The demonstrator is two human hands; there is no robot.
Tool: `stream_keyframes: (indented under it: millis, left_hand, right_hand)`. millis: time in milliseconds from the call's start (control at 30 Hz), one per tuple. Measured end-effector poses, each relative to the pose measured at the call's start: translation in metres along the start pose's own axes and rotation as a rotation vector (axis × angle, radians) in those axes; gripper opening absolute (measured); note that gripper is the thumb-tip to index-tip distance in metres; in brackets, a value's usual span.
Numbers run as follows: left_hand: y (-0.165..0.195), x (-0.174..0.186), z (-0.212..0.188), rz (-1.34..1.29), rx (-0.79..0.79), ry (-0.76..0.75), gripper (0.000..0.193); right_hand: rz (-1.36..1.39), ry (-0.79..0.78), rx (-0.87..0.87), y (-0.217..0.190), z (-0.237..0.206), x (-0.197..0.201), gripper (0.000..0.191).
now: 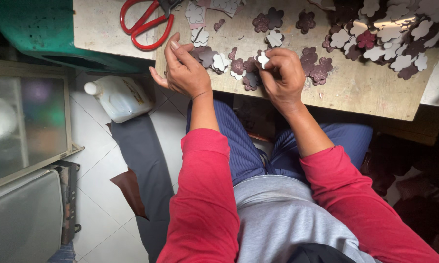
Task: The person assembles flower-shaped craft pieces by hand, pairing dark and light layers and placing them into a plastic bag. They then use red-handled scissors to trim the edges of a dark piece. The work is done at a low wooden table with scattered cutouts and tools.
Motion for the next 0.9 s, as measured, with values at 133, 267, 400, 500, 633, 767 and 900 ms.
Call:
stream_keyframes:
  millis: [133, 267, 400, 500, 633, 767, 900]
  left_hand:
    - [0.001, 0.005, -0.002, -0.103, -0.067, 0.086, 0.036]
    - [0.011, 0.013, -0.010, -0.055, -0.238, 0.193, 0.030]
    - [0.046, 0.005, -0.038, -0.138, -0.598, -0.020, 0.024]
    - [0.060, -0.012, -0.083, -0.394, -0.486, -0.447, 0.017]
    - [0.048, -0.046, -0.115, -0.919, 0.124, -0.685, 0.031]
    - [0.035, -0.065, -0.113, -1.209, 0.306, -0.649, 0.033]
    - [0.021, -0.069, -0.105, -1.286, 0.433, -0.608, 0.030]
  right_hand:
    - [-0.001, 0.028, -0.041, 0.007, -0.007, -0.001, 0.028]
    - [-0.059, 0.035, 0.008, 0.007, -0.008, 0.000, 0.030]
    - [-0.025, 0.076, 0.025, 0.004, -0.011, 0.005, 0.030]
    - [-0.068, 0.139, 0.103, -0.004, -0.014, 0.009, 0.032]
    - [-0.066, 0.116, 0.062, -0.003, -0.014, 0.009, 0.031]
    - [-0.025, 0.049, 0.005, -0.002, -0.008, 0.004, 0.030]
    - [0.118, 0.035, 0.007, -0.003, -0.005, 0.003, 0.040]
Point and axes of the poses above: each hand's wrist, its own z-axis towards the middle knuckle, its own x-axis out of the back of the hand, y = z × x, the point moved 7 cm from there along z, towards the middle knuckle, and after that the axes turned 11 degrees about -z, right-handed, at the moved point
